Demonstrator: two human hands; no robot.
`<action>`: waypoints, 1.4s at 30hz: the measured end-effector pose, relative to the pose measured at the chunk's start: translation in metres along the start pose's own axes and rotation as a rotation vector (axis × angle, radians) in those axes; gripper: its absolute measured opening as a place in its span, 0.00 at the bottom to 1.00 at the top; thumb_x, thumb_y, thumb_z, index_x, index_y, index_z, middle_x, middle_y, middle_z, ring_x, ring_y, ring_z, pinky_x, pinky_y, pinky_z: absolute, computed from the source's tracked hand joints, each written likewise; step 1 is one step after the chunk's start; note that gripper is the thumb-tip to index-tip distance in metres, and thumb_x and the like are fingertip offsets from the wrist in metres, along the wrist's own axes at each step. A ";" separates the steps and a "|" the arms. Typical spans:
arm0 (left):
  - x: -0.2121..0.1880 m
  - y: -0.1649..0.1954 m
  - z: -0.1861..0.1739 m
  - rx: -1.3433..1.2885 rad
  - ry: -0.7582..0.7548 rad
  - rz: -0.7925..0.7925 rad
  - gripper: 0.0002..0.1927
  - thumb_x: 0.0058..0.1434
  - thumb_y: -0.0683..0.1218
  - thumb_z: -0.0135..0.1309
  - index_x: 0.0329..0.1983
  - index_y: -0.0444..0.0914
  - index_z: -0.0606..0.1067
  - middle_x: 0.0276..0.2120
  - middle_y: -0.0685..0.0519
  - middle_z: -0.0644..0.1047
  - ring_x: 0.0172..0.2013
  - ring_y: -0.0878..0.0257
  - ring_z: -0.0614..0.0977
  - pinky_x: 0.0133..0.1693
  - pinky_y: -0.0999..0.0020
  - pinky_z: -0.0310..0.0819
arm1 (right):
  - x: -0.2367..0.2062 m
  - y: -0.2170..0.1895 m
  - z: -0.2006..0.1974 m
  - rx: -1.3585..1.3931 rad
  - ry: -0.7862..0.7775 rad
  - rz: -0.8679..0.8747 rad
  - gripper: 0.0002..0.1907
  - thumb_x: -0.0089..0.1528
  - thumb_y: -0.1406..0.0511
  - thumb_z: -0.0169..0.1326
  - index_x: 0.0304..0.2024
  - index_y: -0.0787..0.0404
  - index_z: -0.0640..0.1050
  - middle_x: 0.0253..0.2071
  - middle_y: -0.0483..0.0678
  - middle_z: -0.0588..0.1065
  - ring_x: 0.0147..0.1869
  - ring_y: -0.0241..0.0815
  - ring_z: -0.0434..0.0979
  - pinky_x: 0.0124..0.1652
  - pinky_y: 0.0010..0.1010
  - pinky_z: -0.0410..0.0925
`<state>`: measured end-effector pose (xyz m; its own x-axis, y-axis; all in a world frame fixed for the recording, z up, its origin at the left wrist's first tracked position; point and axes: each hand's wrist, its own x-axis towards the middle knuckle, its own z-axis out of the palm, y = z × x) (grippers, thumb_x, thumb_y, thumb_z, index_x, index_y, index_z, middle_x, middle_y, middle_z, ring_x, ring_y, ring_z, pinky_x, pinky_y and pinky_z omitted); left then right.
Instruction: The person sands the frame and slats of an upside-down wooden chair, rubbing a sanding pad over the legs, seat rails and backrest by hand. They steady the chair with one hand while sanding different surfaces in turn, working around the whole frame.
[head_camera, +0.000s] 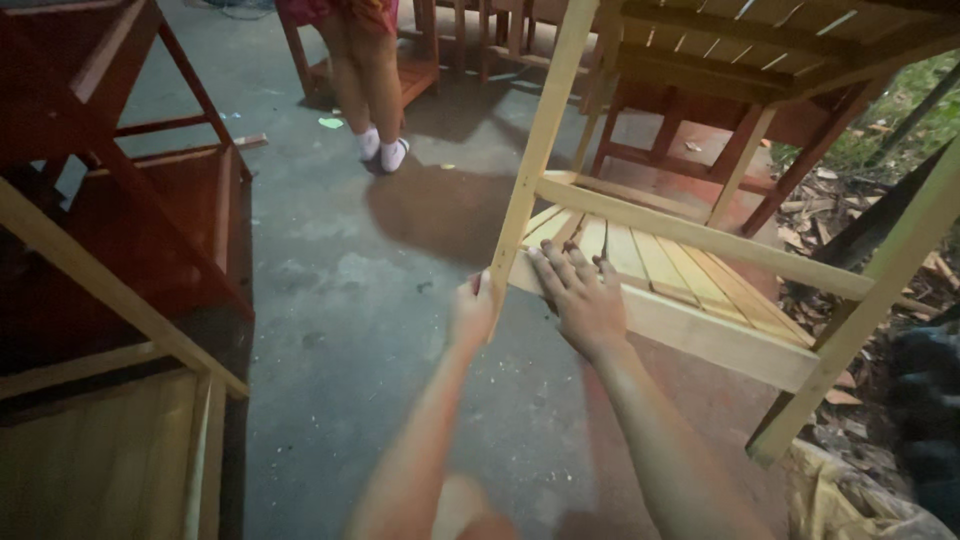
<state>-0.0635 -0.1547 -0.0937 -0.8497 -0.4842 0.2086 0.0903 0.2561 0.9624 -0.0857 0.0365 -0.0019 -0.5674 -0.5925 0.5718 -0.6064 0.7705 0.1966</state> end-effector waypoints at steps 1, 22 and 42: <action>0.002 -0.009 -0.003 -0.004 0.000 0.063 0.22 0.73 0.54 0.44 0.52 0.33 0.80 0.37 0.41 0.85 0.41 0.54 0.87 0.43 0.59 0.78 | 0.000 0.000 0.000 -0.051 -0.014 0.004 0.36 0.62 0.58 0.51 0.73 0.42 0.60 0.74 0.38 0.61 0.75 0.42 0.61 0.65 0.52 0.55; -0.008 -0.041 -0.030 0.062 -0.065 -0.036 0.24 0.69 0.56 0.50 0.51 0.30 0.81 0.38 0.42 0.83 0.38 0.62 0.84 0.37 0.60 0.76 | -0.003 0.001 0.006 -0.040 -0.037 0.032 0.35 0.62 0.55 0.51 0.72 0.40 0.61 0.73 0.37 0.62 0.73 0.43 0.62 0.64 0.53 0.55; 0.000 -0.034 -0.025 0.067 -0.025 -0.081 0.23 0.69 0.55 0.48 0.48 0.31 0.81 0.33 0.41 0.84 0.38 0.59 0.87 0.41 0.61 0.77 | -0.004 -0.003 -0.003 0.008 -0.024 0.009 0.38 0.61 0.55 0.54 0.74 0.42 0.59 0.72 0.38 0.63 0.72 0.43 0.64 0.64 0.48 0.57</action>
<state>-0.0541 -0.1844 -0.1220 -0.8656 -0.4848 0.1256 -0.0130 0.2725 0.9621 -0.0802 0.0377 -0.0028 -0.5860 -0.5908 0.5546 -0.6057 0.7740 0.1845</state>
